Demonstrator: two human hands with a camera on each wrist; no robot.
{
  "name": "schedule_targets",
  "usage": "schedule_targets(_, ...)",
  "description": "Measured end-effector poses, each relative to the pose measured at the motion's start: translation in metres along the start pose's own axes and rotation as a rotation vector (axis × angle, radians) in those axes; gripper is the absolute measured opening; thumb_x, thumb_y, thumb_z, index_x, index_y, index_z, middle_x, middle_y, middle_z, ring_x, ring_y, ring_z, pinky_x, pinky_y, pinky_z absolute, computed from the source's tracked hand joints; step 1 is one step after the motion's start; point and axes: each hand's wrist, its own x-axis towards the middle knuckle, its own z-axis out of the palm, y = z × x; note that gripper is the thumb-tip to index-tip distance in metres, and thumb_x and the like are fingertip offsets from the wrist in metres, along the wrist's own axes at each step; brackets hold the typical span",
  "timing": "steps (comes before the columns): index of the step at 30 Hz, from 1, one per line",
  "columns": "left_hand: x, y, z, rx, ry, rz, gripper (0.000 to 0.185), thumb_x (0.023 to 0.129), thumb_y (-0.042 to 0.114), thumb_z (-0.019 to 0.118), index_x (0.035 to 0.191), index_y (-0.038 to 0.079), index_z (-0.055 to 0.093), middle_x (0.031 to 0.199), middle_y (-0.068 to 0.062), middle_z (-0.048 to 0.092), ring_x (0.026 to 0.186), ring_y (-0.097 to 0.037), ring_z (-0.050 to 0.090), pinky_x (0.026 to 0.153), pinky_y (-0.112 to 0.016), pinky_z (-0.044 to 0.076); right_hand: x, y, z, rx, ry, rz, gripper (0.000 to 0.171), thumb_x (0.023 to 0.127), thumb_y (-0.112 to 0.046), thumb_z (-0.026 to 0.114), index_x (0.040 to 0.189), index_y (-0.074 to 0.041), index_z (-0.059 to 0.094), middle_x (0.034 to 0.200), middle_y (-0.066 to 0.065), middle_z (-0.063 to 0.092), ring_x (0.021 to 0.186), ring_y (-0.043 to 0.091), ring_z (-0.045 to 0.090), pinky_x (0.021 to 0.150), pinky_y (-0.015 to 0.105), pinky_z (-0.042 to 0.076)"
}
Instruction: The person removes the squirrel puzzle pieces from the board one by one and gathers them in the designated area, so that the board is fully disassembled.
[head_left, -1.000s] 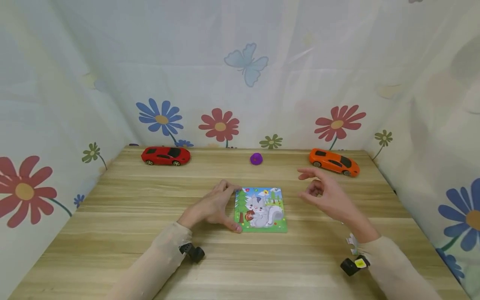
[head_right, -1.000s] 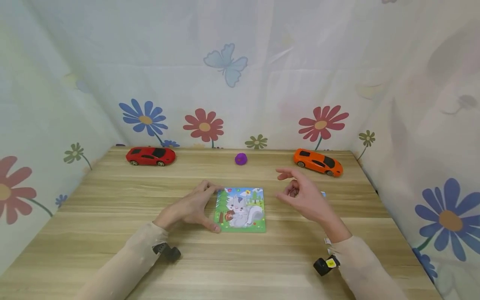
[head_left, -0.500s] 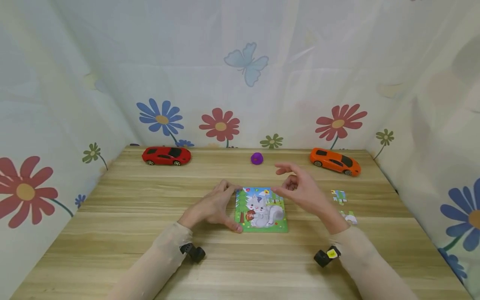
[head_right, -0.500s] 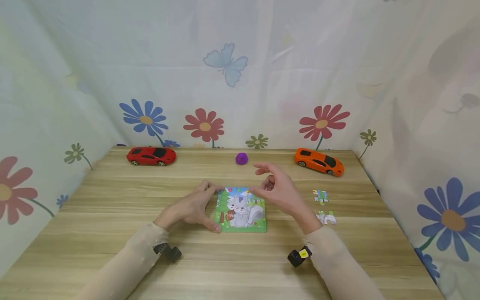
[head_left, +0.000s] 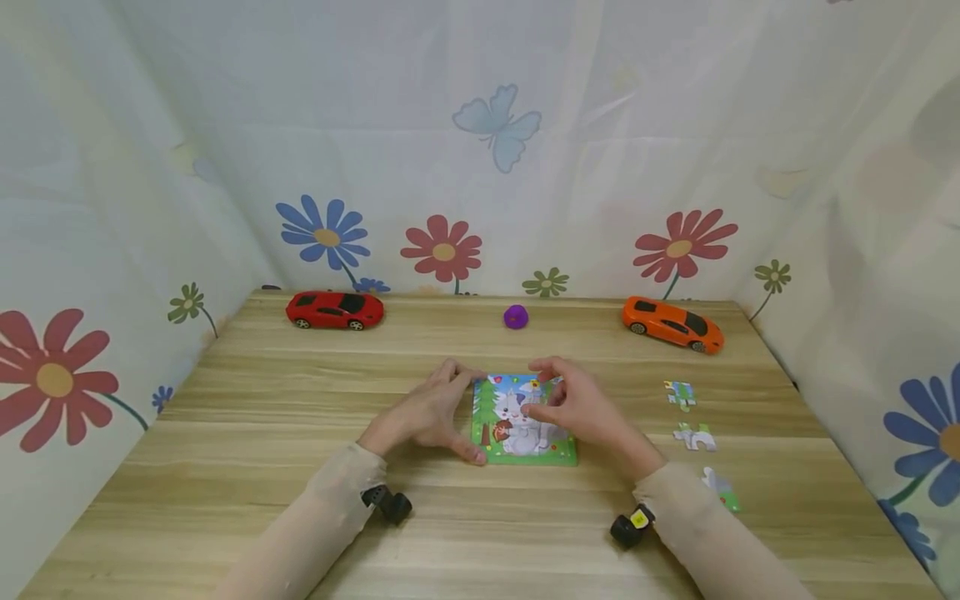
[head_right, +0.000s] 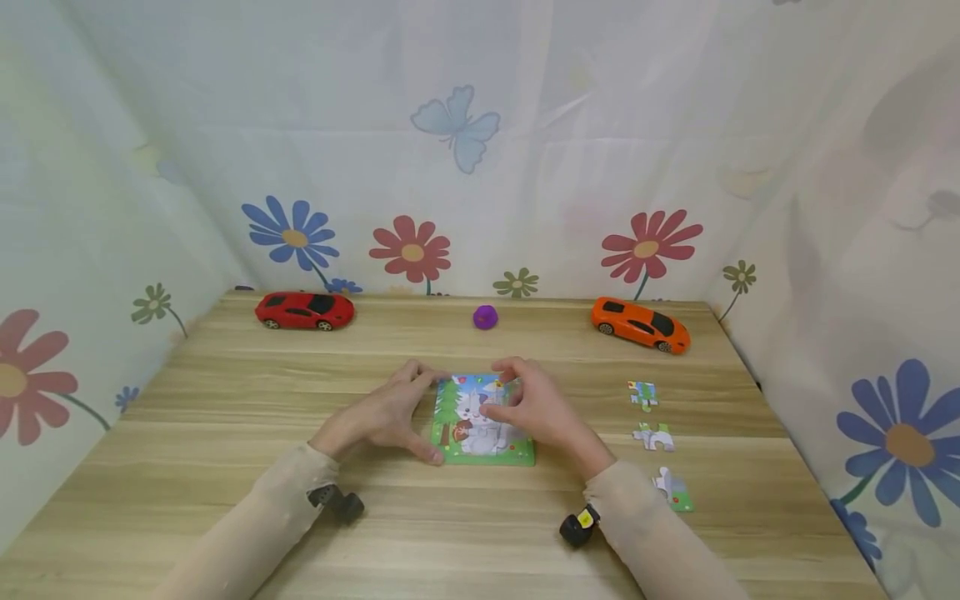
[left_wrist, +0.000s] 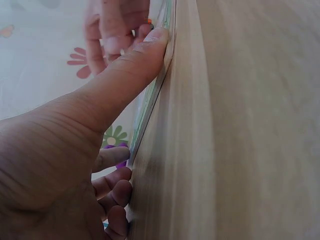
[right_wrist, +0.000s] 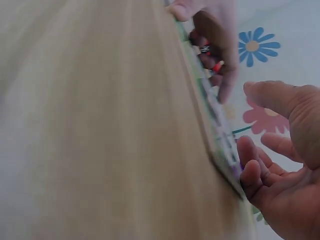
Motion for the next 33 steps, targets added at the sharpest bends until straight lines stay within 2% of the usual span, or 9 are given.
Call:
schedule_targets(4, -0.001, 0.0, 0.001, -0.001, -0.002, -0.001, 0.136, 0.063, 0.064, 0.105, 0.171, 0.014, 0.04, 0.152, -0.012, 0.045, 0.141, -0.03, 0.049, 0.123, -0.053, 0.047, 0.0, 0.004, 0.008, -0.017, 0.009, 0.03, 0.066, 0.094, -0.021, 0.093, 0.15, -0.005, 0.063, 0.128, 0.013, 0.066, 0.08, 0.017, 0.06, 0.064, 0.025, 0.053)
schedule_targets(9, -0.001, 0.0, 0.0, -0.006, -0.003, 0.005, 0.136, 0.063, 0.064, 0.105, 0.171, 0.013, 0.041, 0.152, -0.012, 0.045, 0.142, -0.031, 0.049, 0.123, -0.054, 0.047, -0.001, 0.004, 0.012, -0.091, 0.01, 0.06, 0.068, 0.094, -0.026, 0.093, 0.151, -0.003, 0.063, 0.125, 0.01, 0.065, 0.083, 0.017, 0.06, 0.066, 0.025, 0.053)
schedule_targets(16, 0.0, 0.0, 0.001, -0.002, -0.004, 0.002, 0.136, 0.063, 0.065, 0.105, 0.171, 0.014, 0.04, 0.153, -0.012, 0.044, 0.142, -0.031, 0.049, 0.123, -0.053, 0.047, 0.003, -0.001, 0.016, -0.206, 0.028, 0.061, 0.065, 0.096, -0.031, 0.09, 0.148, 0.0, 0.066, 0.124, 0.011, 0.063, 0.09, 0.017, 0.058, 0.075, 0.028, 0.053)
schedule_targets(25, -0.001, -0.001, 0.0, 0.002, -0.006, 0.007, 0.135, 0.063, 0.065, 0.105, 0.171, 0.014, 0.04, 0.155, -0.011, 0.044, 0.145, -0.031, 0.047, 0.126, -0.053, 0.045, 0.007, -0.008, 0.021, -0.282, 0.043, 0.068, 0.056, 0.097, -0.03, 0.089, 0.142, -0.004, 0.069, 0.122, 0.012, 0.063, 0.106, 0.024, 0.06, 0.098, 0.047, 0.058)
schedule_targets(33, 0.0, -0.002, 0.002, -0.004, -0.004, -0.003, 0.136, 0.063, 0.066, 0.105, 0.171, 0.015, 0.04, 0.155, -0.011, 0.044, 0.145, -0.03, 0.047, 0.125, -0.053, 0.046, 0.008, -0.007, 0.022, -0.282, 0.03, 0.063, 0.057, 0.098, -0.028, 0.088, 0.147, -0.007, 0.068, 0.125, 0.014, 0.061, 0.108, 0.026, 0.06, 0.099, 0.049, 0.059)
